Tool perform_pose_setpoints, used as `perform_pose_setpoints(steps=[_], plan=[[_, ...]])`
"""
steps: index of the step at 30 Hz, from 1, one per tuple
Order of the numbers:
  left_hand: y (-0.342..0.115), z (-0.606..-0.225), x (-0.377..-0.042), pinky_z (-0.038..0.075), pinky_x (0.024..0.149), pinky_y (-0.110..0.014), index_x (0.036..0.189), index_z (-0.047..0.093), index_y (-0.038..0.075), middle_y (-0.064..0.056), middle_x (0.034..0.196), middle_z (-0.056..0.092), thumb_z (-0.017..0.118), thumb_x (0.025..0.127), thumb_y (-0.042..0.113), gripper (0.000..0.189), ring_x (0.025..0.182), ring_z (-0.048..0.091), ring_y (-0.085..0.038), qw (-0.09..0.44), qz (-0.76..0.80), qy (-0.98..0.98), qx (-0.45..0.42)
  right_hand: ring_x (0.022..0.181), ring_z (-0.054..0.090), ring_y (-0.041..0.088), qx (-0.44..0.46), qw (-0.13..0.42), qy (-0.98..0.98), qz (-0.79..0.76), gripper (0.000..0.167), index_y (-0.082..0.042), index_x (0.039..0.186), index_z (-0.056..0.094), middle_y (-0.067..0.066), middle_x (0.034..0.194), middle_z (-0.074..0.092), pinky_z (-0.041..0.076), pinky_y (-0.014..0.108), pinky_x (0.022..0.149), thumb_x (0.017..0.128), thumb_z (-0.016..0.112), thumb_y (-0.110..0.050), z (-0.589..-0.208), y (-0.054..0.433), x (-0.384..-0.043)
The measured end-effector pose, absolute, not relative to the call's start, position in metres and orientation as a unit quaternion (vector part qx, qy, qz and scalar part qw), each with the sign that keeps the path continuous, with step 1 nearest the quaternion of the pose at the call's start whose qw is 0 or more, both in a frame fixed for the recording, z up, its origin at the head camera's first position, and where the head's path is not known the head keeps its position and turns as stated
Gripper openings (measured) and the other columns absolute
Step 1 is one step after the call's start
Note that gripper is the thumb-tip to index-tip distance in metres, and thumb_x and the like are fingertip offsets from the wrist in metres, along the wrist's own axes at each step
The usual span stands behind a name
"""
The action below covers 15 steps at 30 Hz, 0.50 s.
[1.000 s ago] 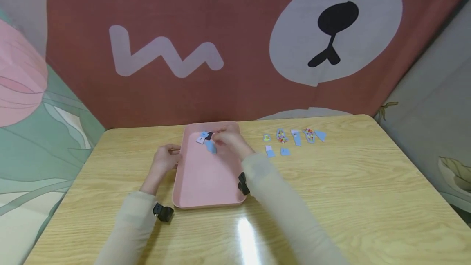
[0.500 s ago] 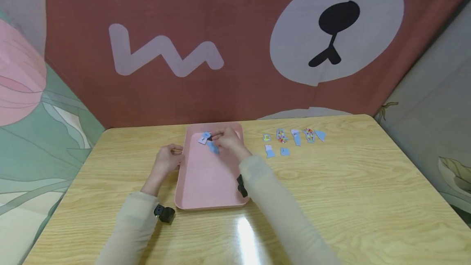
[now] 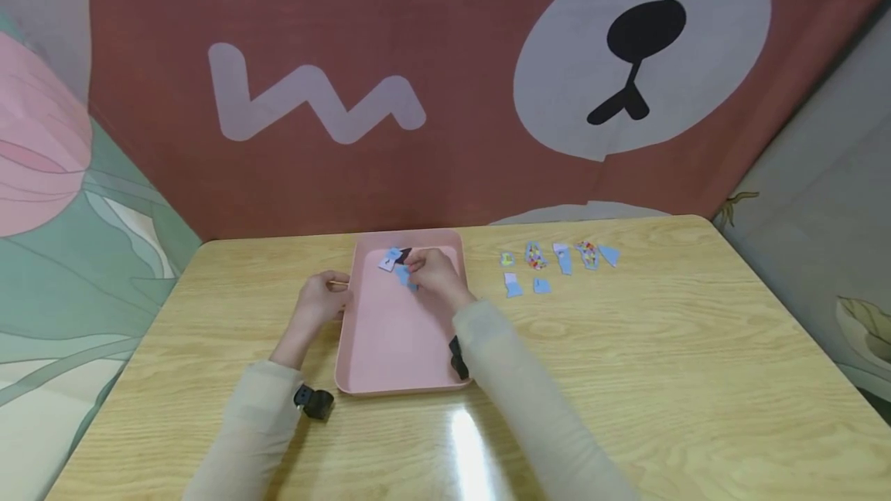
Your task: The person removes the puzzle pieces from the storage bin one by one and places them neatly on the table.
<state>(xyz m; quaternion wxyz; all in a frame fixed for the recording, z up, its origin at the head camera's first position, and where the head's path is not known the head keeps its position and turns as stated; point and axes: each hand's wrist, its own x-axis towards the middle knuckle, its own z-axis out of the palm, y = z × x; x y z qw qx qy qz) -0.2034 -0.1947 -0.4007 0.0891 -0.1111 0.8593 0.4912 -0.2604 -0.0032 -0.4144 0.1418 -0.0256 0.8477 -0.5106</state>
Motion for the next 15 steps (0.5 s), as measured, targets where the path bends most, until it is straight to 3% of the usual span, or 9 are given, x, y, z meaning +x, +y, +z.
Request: perform_pose_setpoints(steps=[8,15], plan=[[-0.194,-0.399,-0.203,0.060,0.065,-0.026,0.126,0.053,-0.008,-0.031,0.123,0.059,0.050,0.087,0.001,0.040,0.071,0.066,-0.012,0.088,0.494,0.857,-0.113,0.101,0.062,0.023,-0.032,0.111,0.865,-0.488,0.031,0.000,0.111,0.067,0.014,0.109,0.068,0.056,0.025,0.083,0.080,0.068,0.004,-0.425,-0.005,-0.261],[-0.195,-0.400,-0.203,0.060,0.065,-0.026,0.125,0.053,-0.008,-0.031,0.123,0.059,0.050,0.087,0.000,0.040,0.070,0.066,-0.012,0.087,0.497,0.855,-0.115,0.098,0.060,0.022,-0.032,0.101,0.879,-0.465,0.033,0.000,0.113,0.067,0.013,0.108,0.068,0.054,0.029,0.088,0.081,0.073,-0.005,-0.430,-0.007,-0.261]])
